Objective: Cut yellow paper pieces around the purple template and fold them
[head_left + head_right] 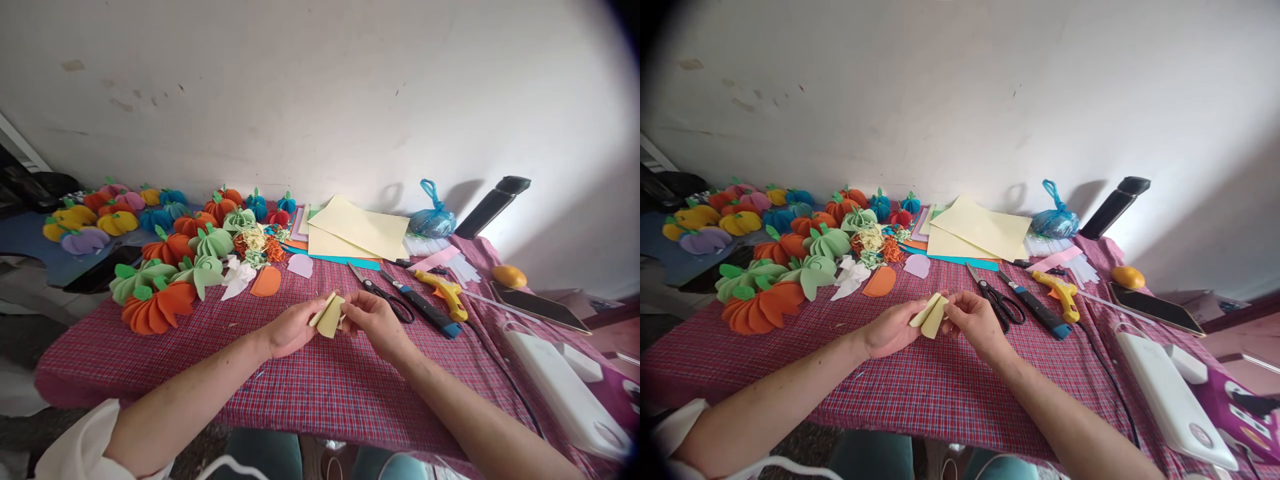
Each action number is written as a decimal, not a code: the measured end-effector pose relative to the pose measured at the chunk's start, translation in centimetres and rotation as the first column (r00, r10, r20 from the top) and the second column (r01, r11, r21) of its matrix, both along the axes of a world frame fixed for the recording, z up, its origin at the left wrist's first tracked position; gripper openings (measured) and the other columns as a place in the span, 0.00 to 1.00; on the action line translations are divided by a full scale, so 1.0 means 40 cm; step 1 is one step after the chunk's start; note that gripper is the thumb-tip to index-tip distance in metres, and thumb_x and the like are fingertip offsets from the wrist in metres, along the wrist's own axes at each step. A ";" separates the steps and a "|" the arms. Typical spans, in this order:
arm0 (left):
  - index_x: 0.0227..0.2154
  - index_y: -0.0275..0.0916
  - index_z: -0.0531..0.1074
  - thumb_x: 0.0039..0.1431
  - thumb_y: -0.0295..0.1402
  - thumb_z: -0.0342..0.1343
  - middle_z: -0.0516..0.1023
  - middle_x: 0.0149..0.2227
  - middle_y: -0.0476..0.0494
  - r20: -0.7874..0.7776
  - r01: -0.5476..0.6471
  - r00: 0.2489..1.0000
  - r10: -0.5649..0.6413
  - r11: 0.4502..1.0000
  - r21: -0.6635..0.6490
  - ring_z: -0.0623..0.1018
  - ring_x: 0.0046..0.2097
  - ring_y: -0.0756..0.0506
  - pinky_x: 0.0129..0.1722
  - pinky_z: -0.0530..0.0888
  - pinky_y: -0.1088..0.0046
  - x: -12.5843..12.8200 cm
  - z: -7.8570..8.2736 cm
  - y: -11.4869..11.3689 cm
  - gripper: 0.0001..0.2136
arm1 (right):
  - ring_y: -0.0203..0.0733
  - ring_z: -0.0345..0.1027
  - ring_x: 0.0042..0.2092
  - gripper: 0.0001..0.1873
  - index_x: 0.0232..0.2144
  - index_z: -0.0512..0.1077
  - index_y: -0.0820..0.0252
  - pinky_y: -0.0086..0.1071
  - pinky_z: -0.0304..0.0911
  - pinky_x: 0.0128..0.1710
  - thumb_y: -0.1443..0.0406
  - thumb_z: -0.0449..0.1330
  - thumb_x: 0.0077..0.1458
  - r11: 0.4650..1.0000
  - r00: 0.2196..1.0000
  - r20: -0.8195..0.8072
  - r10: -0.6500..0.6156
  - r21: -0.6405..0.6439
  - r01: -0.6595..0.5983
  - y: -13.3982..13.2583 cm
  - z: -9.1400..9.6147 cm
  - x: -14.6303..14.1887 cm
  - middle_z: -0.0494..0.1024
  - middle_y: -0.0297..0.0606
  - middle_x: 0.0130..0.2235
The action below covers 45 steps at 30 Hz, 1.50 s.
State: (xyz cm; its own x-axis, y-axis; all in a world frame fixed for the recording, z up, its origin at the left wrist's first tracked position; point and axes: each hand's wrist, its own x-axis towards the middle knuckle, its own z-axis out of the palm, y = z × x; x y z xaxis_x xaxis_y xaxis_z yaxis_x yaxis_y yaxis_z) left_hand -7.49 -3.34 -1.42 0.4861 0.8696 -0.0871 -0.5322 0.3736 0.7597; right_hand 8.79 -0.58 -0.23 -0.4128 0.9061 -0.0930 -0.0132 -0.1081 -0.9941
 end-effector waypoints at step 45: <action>0.35 0.30 0.72 0.53 0.27 0.47 0.75 0.32 0.38 0.030 0.010 1.000 -0.006 0.994 -0.113 0.73 0.33 0.47 0.33 0.64 0.72 -0.006 0.003 0.001 0.10 | 0.30 0.59 0.23 0.07 0.29 0.65 0.58 0.25 0.56 0.21 0.61 0.58 0.51 0.964 0.998 -0.012 0.057 0.262 -0.052 -0.005 -0.013 -0.003 0.66 0.29 0.24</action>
